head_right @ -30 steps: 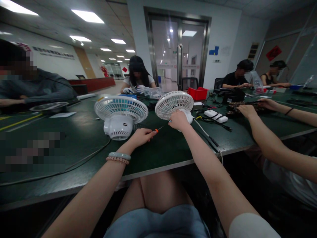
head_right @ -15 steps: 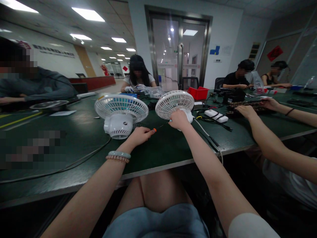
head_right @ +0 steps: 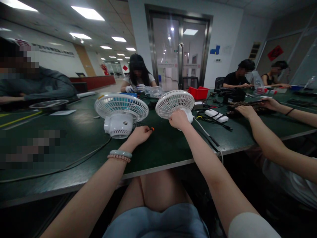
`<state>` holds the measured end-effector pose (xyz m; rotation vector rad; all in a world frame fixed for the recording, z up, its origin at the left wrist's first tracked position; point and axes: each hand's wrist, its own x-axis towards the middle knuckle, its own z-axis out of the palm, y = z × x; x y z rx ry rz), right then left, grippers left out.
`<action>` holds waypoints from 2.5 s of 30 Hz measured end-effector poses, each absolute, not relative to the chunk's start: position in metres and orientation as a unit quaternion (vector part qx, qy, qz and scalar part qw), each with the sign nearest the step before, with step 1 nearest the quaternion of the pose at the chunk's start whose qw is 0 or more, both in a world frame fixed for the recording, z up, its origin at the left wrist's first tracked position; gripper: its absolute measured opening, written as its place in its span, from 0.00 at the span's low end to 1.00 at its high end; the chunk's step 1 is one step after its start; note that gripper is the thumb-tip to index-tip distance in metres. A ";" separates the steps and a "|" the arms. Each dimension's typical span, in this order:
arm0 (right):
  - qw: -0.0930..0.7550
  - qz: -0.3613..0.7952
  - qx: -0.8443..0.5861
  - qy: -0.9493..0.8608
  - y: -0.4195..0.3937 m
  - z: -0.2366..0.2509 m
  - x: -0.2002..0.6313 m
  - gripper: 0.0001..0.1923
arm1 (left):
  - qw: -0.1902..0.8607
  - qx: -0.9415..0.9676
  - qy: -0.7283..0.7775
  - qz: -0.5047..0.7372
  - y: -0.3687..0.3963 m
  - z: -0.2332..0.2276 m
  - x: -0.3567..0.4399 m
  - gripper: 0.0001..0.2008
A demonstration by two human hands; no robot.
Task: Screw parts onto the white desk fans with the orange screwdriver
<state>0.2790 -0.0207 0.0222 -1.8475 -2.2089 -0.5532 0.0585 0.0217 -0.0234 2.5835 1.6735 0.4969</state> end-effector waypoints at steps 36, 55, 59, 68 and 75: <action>0.155 -0.164 -0.666 -0.711 -0.023 0.025 0.271 0.23 | -0.011 0.811 0.546 0.212 0.020 -0.025 0.061 0.12; 0.263 -0.160 -0.646 -0.699 -0.025 0.025 0.275 0.23 | 0.017 0.799 0.572 0.182 0.020 -0.024 0.060 0.15; 0.268 -0.165 -0.641 -0.700 -0.026 0.025 0.276 0.23 | 0.017 0.801 0.570 0.184 0.022 -0.025 0.060 0.14; 0.289 -0.163 -0.659 -0.675 -0.029 0.025 0.275 0.23 | 0.005 0.796 0.574 0.194 0.018 -0.023 0.059 0.13; 0.354 -0.162 -0.760 -0.520 -0.029 0.030 0.293 0.21 | -0.057 0.776 0.581 0.239 0.011 -0.017 0.061 0.14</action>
